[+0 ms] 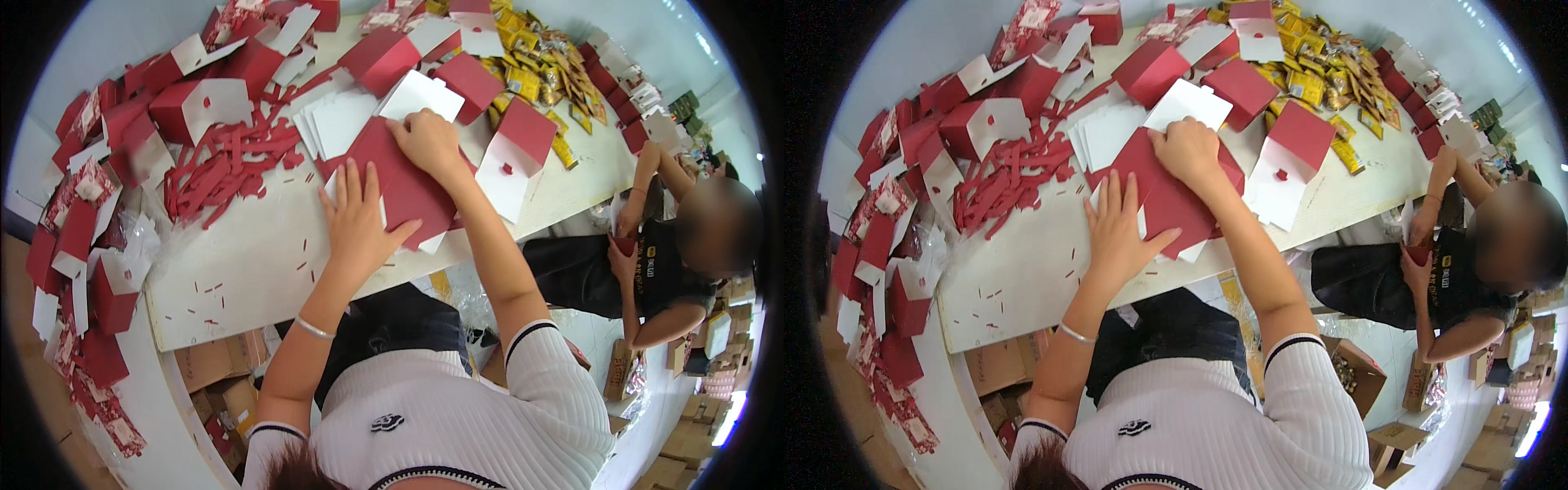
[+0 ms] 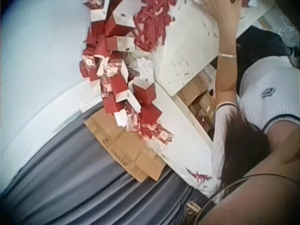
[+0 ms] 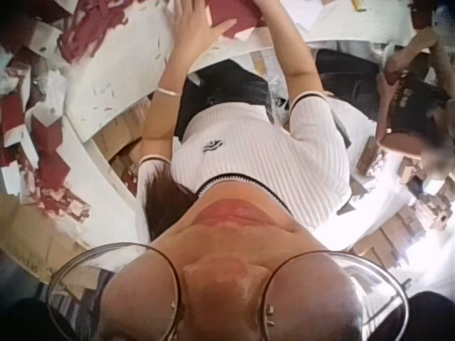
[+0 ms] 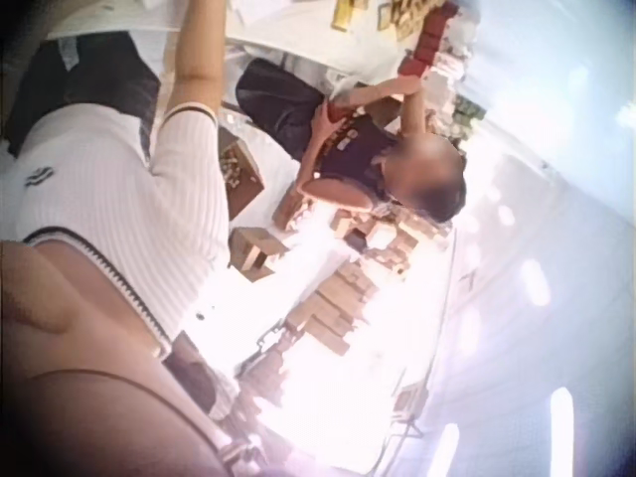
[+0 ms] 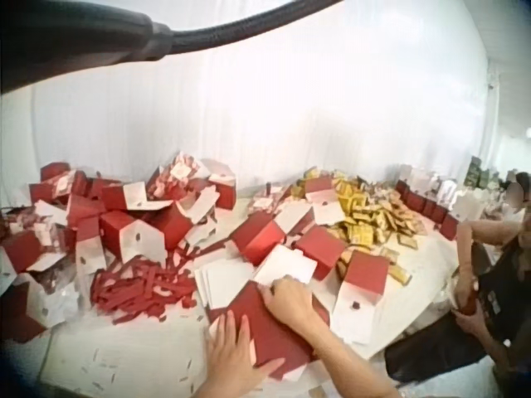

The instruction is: The person folds red paper pieces into small boxes and inserts them into patterned sleeves. They repeatedly pick up flat red paper, fold it into a box shape, and place it into a decorative sleeve, stacking the finished units on the table.

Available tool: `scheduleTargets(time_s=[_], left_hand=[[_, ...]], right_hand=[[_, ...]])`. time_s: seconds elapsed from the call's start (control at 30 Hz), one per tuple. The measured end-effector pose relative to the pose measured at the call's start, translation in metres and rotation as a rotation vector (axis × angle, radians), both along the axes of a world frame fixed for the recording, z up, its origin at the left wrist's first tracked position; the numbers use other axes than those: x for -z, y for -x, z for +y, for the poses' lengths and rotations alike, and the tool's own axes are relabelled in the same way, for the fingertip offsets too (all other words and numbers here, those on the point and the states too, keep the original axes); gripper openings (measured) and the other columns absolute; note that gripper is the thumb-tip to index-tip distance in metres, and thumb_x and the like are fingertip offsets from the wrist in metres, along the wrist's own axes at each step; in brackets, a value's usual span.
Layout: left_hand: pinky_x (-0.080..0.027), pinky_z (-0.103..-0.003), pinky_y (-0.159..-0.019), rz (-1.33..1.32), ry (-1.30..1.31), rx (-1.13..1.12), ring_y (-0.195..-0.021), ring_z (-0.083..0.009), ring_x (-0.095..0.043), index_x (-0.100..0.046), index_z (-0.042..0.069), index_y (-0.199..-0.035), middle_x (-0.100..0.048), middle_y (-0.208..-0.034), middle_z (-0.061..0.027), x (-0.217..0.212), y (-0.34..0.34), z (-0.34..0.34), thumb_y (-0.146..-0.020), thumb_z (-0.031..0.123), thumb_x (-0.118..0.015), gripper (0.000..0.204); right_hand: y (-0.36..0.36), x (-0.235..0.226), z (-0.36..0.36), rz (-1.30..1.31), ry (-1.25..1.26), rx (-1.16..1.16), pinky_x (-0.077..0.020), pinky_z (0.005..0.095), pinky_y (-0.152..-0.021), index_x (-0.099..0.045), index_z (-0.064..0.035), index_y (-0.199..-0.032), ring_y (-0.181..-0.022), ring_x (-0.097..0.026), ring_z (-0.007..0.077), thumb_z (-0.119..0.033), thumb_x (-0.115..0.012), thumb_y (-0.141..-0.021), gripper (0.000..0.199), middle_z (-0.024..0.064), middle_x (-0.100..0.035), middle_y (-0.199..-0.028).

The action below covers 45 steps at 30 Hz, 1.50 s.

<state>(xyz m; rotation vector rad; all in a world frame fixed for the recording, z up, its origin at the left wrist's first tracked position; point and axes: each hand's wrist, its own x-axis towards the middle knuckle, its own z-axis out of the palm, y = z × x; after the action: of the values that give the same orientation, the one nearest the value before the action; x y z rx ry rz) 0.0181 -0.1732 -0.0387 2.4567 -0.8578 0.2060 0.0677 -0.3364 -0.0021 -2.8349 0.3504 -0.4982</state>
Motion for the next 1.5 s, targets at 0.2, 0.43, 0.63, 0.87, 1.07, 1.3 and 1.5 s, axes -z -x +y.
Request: scheduleTargets(time_s=[0.2,0.43,0.63,0.87,1.07,1.3,1.5], left_hand=[[-0.013,-0.062,-0.097,-0.105,0.183,-0.105,-0.124,-0.0358,-0.030,-0.020,-0.004,-0.133,-0.030,-0.131,-0.0259,-0.047,-0.003,0.030,-0.062,0.052,-0.069,0.103],[-0.037,-0.035,-0.092,0.304,0.530,0.117,-0.108,-0.0266,-0.047,-0.022,-0.007,-0.132,-0.045,-0.120,-0.0209,-0.088,0.004,0.071,-0.067,0.024,-0.073,0.088],[-0.044,-0.031,-0.084,0.682,0.846,0.170,-0.097,-0.0213,-0.055,-0.030,-0.004,-0.129,-0.054,-0.108,-0.0158,-0.090,-0.001,0.106,-0.071,0.014,-0.068,0.072],[-0.043,-0.029,-0.086,1.104,1.266,0.136,-0.100,-0.0186,-0.054,-0.042,-0.002,-0.122,-0.053,-0.113,-0.0124,-0.085,-0.004,0.134,-0.082,0.021,-0.055,0.049],[-0.045,-0.031,-0.085,1.176,1.467,0.135,-0.101,-0.0193,-0.055,-0.042,-0.001,-0.122,-0.053,-0.116,-0.0120,-0.067,0.008,0.128,-0.083,0.014,-0.054,0.043],[-0.037,-0.036,-0.094,0.915,1.445,0.099,-0.115,-0.0253,-0.043,-0.027,0.003,-0.133,-0.040,-0.129,-0.0160,-0.070,0.015,0.130,-0.086,0.018,-0.050,0.055],[-0.019,-0.046,-0.103,0.474,0.876,0.392,-0.131,-0.0312,-0.020,-0.015,0.012,-0.140,-0.013,-0.144,-0.0114,-0.071,0.005,0.161,-0.060,0.048,-0.069,0.102]], right_hand=[[0.037,-0.071,0.053,-0.117,-0.370,-0.290,-0.0429,0.0345,-0.057,-0.062,0.0004,-0.078,-0.058,-0.055,0.0286,-0.025,-0.056,-0.081,0.026,0.0150,-0.059,-0.065],[0.017,-0.087,0.080,-0.110,-0.598,-0.820,-0.0392,0.0224,-0.054,-0.058,0.0025,-0.069,-0.057,-0.045,0.0051,-0.018,-0.059,-0.083,0.024,0.0001,-0.051,-0.057],[0.016,-0.125,0.095,0.240,-0.489,-0.859,-0.0446,0.0285,-0.067,-0.058,0.0002,-0.100,-0.077,-0.058,0.0197,-0.029,-0.059,-0.080,0.036,0.0143,-0.061,-0.086],[0.029,-0.097,0.065,-0.020,-1.023,-1.054,-0.0415,0.0239,-0.072,-0.050,-0.0018,-0.112,-0.086,-0.050,0.0099,-0.020,-0.056,-0.086,0.032,0.0046,-0.055,-0.100],[0.039,-0.064,0.099,-0.407,-0.880,-0.874,-0.0452,0.0291,-0.067,-0.059,-0.0005,-0.098,-0.077,-0.060,0.0225,-0.025,-0.057,-0.079,0.031,0.0165,-0.062,-0.089],[0.025,-0.038,0.100,-0.401,-1.186,-0.903,-0.0411,0.0210,-0.059,-0.057,-0.0085,-0.103,-0.069,-0.054,0.0098,-0.014,-0.051,-0.087,0.018,0.0015,-0.056,-0.075],[0.041,-0.060,0.090,-0.218,-1.869,-0.676,-0.0430,0.0200,-0.068,-0.054,-0.0072,-0.106,-0.080,-0.053,0.0095,-0.011,-0.051,-0.086,0.020,0.0040,-0.057,-0.090]])
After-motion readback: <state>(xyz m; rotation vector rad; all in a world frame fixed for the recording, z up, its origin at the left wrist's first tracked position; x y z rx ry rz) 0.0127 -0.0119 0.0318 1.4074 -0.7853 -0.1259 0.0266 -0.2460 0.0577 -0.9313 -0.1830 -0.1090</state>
